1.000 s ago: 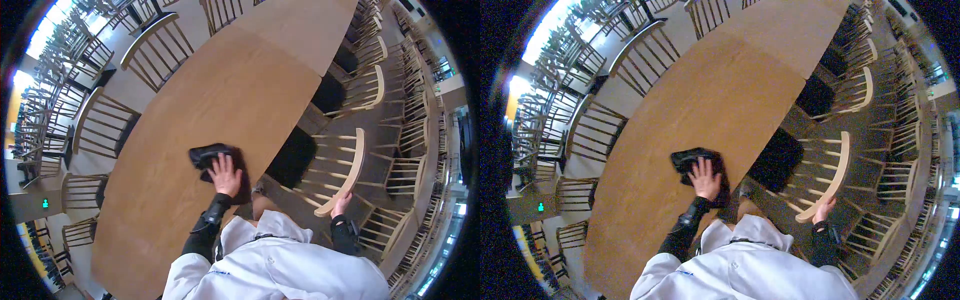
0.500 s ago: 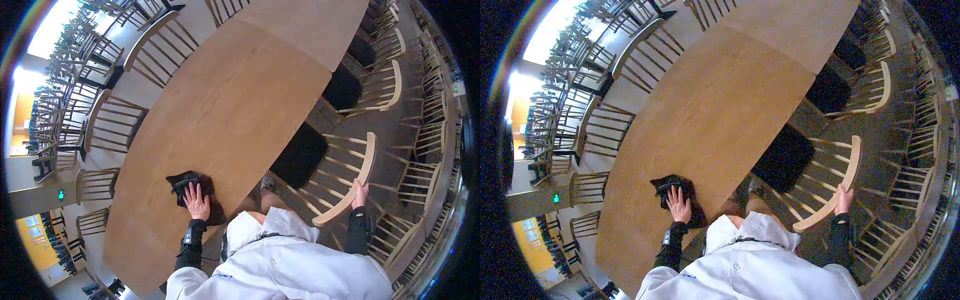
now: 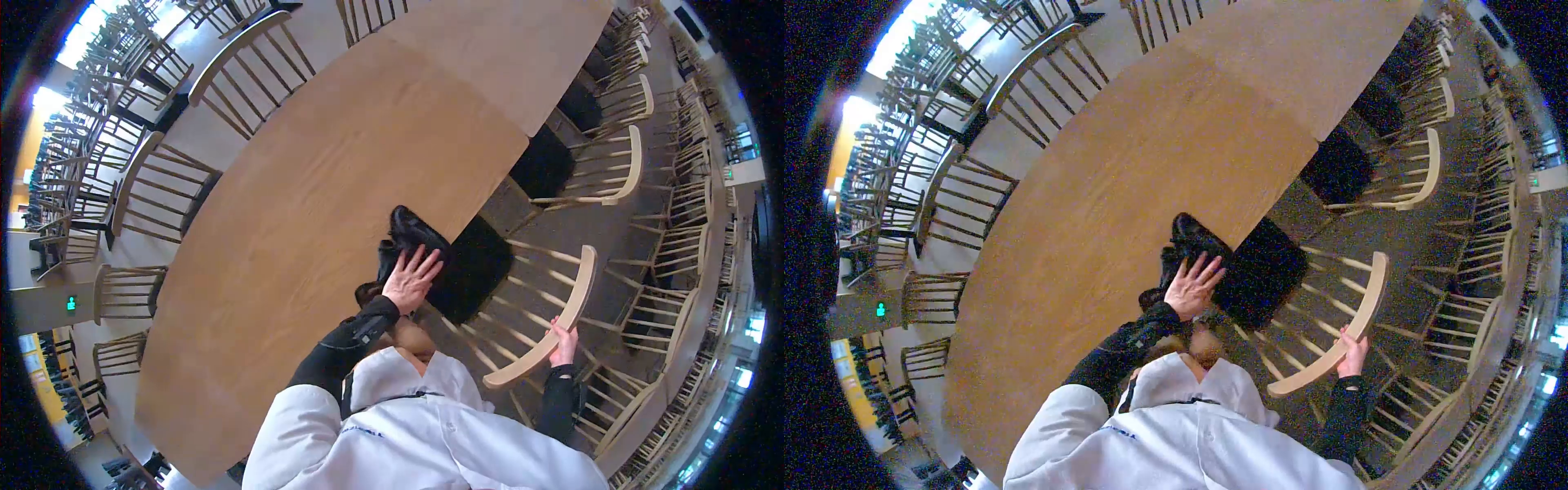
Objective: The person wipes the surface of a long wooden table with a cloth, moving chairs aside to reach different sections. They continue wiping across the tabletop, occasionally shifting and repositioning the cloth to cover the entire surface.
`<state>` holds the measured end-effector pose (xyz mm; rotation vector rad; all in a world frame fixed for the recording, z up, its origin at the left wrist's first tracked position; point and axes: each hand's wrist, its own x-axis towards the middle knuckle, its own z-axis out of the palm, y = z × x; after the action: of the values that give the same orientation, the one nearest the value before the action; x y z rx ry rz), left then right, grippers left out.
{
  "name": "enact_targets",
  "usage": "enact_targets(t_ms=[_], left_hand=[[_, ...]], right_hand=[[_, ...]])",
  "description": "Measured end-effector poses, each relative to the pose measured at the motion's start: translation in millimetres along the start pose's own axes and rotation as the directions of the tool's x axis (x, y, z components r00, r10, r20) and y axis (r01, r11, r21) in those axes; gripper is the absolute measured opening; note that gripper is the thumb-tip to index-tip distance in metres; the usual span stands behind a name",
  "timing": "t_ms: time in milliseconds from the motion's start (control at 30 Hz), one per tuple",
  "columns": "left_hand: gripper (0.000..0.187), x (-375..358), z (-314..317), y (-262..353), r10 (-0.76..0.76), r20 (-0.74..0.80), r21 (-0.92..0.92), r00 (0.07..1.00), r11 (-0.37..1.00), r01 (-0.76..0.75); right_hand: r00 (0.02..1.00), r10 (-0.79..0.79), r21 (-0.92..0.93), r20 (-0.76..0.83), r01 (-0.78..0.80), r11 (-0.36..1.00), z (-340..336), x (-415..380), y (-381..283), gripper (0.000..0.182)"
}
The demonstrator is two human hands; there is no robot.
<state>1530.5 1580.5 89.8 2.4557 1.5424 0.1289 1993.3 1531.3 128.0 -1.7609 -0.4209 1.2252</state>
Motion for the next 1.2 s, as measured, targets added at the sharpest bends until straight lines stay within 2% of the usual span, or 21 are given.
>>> enact_targets(t_ms=[133,200,267,300,367,400,433,500,533,567,633,667,800,900,933,1000,1067,1133,1200], left_hand=[[0.058,46.6,11.3,-27.7,0.065,-0.100,-0.073,0.993,0.995,-0.072],[0.058,62.9,4.0,-40.8,0.040,-0.092,-0.076,0.995,0.996,-0.047],[0.055,70.4,0.7,-53.0,-0.023,-0.215,-0.151,0.976,0.989,-0.010],[0.055,70.6,-4.5,-62.9,-0.101,-0.246,-0.132,0.964,0.989,0.070],[0.054,62.6,-28.2,-87.4,-0.248,-0.285,-0.138,0.926,0.966,0.217],[0.054,60.8,-29.2,-126.1,-0.324,-0.290,-0.158,0.901,0.944,0.288],[0.054,49.3,-29.8,-147.9,-0.388,-0.302,-0.161,0.871,0.921,0.354],[0.053,15.6,-27.9,-182.9,-0.533,-0.310,-0.131,0.787,0.844,0.520],[0.055,25.8,-32.3,-191.0,-0.469,-0.352,-0.119,0.810,0.881,0.459],[0.057,-30.3,-12.2,-205.6,-0.634,-0.310,-0.023,0.709,0.750,0.661],[0.061,-67.1,-24.5,-212.3,-0.751,-0.234,-0.032,0.618,0.641,0.767],[0.061,-82.6,-17.1,-218.1,-0.803,-0.198,-0.047,0.562,0.580,0.813],[0.059,-120.4,-8.8,-222.1,-0.894,-0.233,-0.001,0.383,0.394,0.919],[0.060,-113.0,17.7,-209.1,-0.892,-0.265,-0.019,0.365,0.384,0.923],[0.060,-109.9,18.4,-204.9,-0.886,-0.273,-0.018,0.375,0.395,0.918],[0.060,-100.8,18.8,-178.1,-0.810,-0.174,-0.005,0.560,0.570,0.822],[0.061,-80.4,-2.1,-140.6,-0.720,-0.024,-0.062,0.694,0.694,0.718],[0.061,-68.4,30.4,-130.2,-0.485,-0.079,-0.006,0.871,0.874,0.486],[0.060,-34.1,16.1,-100.9,-0.291,-0.098,0.016,0.952,0.956,0.294]], right_hand=[[0.998,-0.007,0.041,-0.058,0.009,0.999,-22.6,9.1,15.4,0.050],[0.997,0.005,0.048,-0.083,-0.001,0.999,-45.2,11.8,25.9,0.053],[0.996,-0.031,-0.003,-0.084,0.031,1.000,-88.3,19.7,45.3,0.046],[0.990,0.019,0.006,-0.137,-0.019,1.000,-94.2,14.9,43.3,0.048],[0.986,-0.001,0.007,-0.164,0.002,1.000,-97.0,4.3,40.7,0.047],[0.982,-0.017,0.010,-0.186,0.019,1.000,-77.9,18.5,48.4,0.046],[0.977,-0.066,-0.038,-0.201,0.059,0.998,-76.6,25.8,55.0,0.045],[0.968,-0.085,-0.007,-0.236,0.086,0.996,-73.8,28.8,60.9,0.045],[0.965,-0.078,0.004,-0.251,0.081,0.997,-70.7,28.1,66.8,0.045],[0.959,-0.089,0.040,-0.269,0.103,0.994,-70.8,28.5,70.8,0.045],[0.953,-0.142,-0.027,-0.267,0.140,0.990,-68.0,30.6,73.4,0.035],[0.939,-0.173,-0.003,-0.299,0.180,0.984,-70.9,26.1,71.2,0.035],[0.935,-0.150,-0.025,-0.321,0.150,0.988,-48.9,23.3,65.6,0.035],[0.926,-0.144,-0.016,-0.349,0.147,0.989,-72.5,42.4,87.4,0.034],[0.923,-0.143,-0.004,-0.357,0.151,0.988,-73.7,45.4,91.1,0.034],[0.914,-0.168,-0.048,-0.369,0.162,0.986,-78.6,53.4,100.0,0.033],[0.905,-0.160,-0.052,-0.394,0.152,0.987,-83.3,59.7,103.1,0.033],[0.895,-0.149,-0.057,-0.419,0.138,0.989,-82.3,59.9,105.3,0.032],[0.915,-0.166,-0.038,-0.369,0.163,0.986,-82.3,54.8,99.6,0.030]])
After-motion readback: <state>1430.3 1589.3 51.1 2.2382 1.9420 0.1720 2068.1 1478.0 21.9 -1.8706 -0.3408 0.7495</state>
